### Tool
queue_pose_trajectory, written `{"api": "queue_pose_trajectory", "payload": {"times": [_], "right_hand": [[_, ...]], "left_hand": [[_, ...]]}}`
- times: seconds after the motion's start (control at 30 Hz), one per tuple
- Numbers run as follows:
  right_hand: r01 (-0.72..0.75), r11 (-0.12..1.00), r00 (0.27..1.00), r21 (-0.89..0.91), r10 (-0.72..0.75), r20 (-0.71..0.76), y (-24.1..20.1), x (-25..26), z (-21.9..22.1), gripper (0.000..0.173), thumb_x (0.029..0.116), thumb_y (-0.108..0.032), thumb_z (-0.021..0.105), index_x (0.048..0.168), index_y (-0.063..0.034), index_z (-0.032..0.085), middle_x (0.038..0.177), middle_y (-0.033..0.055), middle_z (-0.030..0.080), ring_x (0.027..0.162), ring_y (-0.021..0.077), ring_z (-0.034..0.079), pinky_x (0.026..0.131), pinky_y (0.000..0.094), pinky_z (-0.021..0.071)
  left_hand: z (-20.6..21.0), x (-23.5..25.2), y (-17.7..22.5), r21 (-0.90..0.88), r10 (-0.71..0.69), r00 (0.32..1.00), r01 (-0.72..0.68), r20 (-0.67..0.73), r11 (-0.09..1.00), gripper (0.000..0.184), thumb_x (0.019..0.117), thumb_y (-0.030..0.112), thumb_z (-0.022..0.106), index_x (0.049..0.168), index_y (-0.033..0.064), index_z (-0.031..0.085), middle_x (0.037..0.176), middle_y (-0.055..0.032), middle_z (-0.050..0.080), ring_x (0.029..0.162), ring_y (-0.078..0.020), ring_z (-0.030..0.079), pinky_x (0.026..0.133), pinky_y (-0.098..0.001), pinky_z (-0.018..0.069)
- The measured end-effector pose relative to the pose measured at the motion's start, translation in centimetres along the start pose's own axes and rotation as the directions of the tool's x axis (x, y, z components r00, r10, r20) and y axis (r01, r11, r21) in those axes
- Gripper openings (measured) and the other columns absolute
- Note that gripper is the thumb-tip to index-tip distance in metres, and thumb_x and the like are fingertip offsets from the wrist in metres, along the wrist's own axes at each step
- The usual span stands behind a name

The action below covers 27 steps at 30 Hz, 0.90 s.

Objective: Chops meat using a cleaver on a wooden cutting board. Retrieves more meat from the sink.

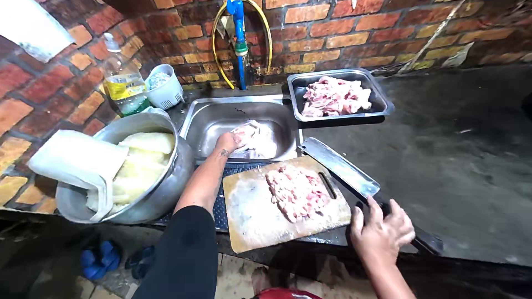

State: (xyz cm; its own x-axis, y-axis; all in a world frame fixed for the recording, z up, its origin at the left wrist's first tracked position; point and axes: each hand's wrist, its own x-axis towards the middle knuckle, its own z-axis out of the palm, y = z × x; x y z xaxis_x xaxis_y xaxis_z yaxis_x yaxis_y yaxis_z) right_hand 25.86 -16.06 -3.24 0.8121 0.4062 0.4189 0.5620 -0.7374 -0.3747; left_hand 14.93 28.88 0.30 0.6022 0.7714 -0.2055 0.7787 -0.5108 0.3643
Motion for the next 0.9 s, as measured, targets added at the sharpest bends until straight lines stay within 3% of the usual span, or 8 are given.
{"api": "queue_pose_trajectory", "payload": {"times": [0.1,0.17,0.27,0.37,0.43,0.6,0.77,0.9], "right_hand": [[-0.076,0.995,0.996,0.065,0.078,-0.039,-0.1,0.3,0.6,0.065,0.1006,-0.048,0.042,0.138,0.0009,0.061,0.148,0.0408,0.043,0.138,0.0651,0.037,0.113,0.0741,0.0242],[-0.073,0.994,0.995,0.079,0.078,-0.065,-0.2,0.5,0.6,0.062,0.1013,-0.045,0.044,0.133,0.0049,0.063,0.146,0.0418,0.045,0.137,0.0646,0.038,0.116,0.0693,0.0253],[-0.071,0.996,0.996,0.053,0.074,-0.059,-0.4,0.5,0.5,0.059,0.1023,-0.041,0.045,0.128,0.0081,0.065,0.143,0.0422,0.048,0.136,0.0644,0.04,0.116,0.0671,0.0265],[-0.079,0.996,0.996,0.04,0.08,-0.03,-1.0,1.0,0.4,0.056,0.103,-0.037,0.045,0.126,0.0102,0.066,0.141,0.0418,0.05,0.134,0.0639,0.042,0.116,0.0675,0.0262],[-0.08,0.997,0.996,0.012,0.08,-0.029,-1.1,1.1,0.5,0.055,0.1035,-0.038,0.045,0.124,0.0083,0.068,0.14,0.0391,0.053,0.133,0.0611,0.046,0.115,0.067,0.0281],[-0.081,0.997,0.996,-0.005,0.081,-0.033,-1.1,1.1,0.6,0.054,0.1036,-0.038,0.045,0.121,0.0067,0.07,0.138,0.0378,0.056,0.133,0.0599,0.047,0.115,0.0672,0.0282],[-0.086,0.996,0.996,0.019,0.086,-0.023,-1.1,1.0,0.5,0.05,0.1042,-0.033,0.043,0.11,0.0065,0.073,0.139,0.0387,0.055,0.134,0.0604,0.045,0.114,0.068,0.0266],[-0.095,0.994,0.995,0.046,0.096,-0.018,-0.8,0.8,0.4,0.049,0.105,-0.032,0.043,0.111,0.0065,0.072,0.139,0.0387,0.054,0.136,0.0603,0.044,0.116,0.069,0.0244]], "left_hand": [[1.1,2.9,-0.2,0.119,-0.051,0.992,0.037,0.118,0.992,0.037,0.0942,0.018,0.071,0.121,-0.0061,0.068,0.126,-0.0301,0.066,0.122,-0.0463,0.062,0.104,-0.0658,0.0465],[2.8,5.6,-1.3,0.266,0.095,0.985,-0.13,0.144,0.955,0.038,0.0926,0.015,0.072,0.126,-0.0019,0.067,0.131,-0.0272,0.064,0.126,-0.0451,0.06,0.105,-0.065,0.0473],[5.2,9.0,-2.5,0.457,0.309,0.92,-0.388,0.24,0.801,0.057,0.0874,0.008,0.076,0.142,0.0149,0.061,0.154,-0.0233,0.048,0.143,-0.0472,0.042,0.11,-0.0685,0.0403],[5.8,10.5,-1.7,0.519,0.202,0.933,-0.336,0.298,0.786,0.085,0.0885,0.011,0.077,0.159,0.04,0.038,0.17,-0.0199,0.02,0.152,-0.052,0.024,0.108,-0.0738,0.0387],[6.5,11.6,-1.1,0.49,0.145,0.949,-0.27,0.279,0.829,0.077,0.0911,0.016,0.075,0.155,0.0436,0.043,0.172,-0.0199,0.014,0.15,-0.0578,0.02,0.1,-0.0805,0.0392],[7.0,12.2,0.4,0.466,0.105,0.969,-0.201,0.224,0.862,0.053,0.0977,0.012,0.066,0.145,0.034,0.058,0.167,-0.024,0.026,0.142,-0.0595,0.035,0.1,-0.0759,0.0444],[4.3,12.7,-0.4,0.285,0.173,0.977,-0.201,0.123,0.937,0.047,0.0919,0.009,0.07,0.138,0.0106,0.063,0.133,-0.0296,0.062,0.127,-0.05,0.057,0.105,-0.0666,0.0463],[-0.1,10.6,-1.2,0.06,0.067,0.997,-0.07,0.045,0.996,0.037,0.0924,0.009,0.069,0.127,-0.0008,0.065,0.123,-0.0302,0.067,0.119,-0.0476,0.063,0.101,-0.0676,0.0479]]}}
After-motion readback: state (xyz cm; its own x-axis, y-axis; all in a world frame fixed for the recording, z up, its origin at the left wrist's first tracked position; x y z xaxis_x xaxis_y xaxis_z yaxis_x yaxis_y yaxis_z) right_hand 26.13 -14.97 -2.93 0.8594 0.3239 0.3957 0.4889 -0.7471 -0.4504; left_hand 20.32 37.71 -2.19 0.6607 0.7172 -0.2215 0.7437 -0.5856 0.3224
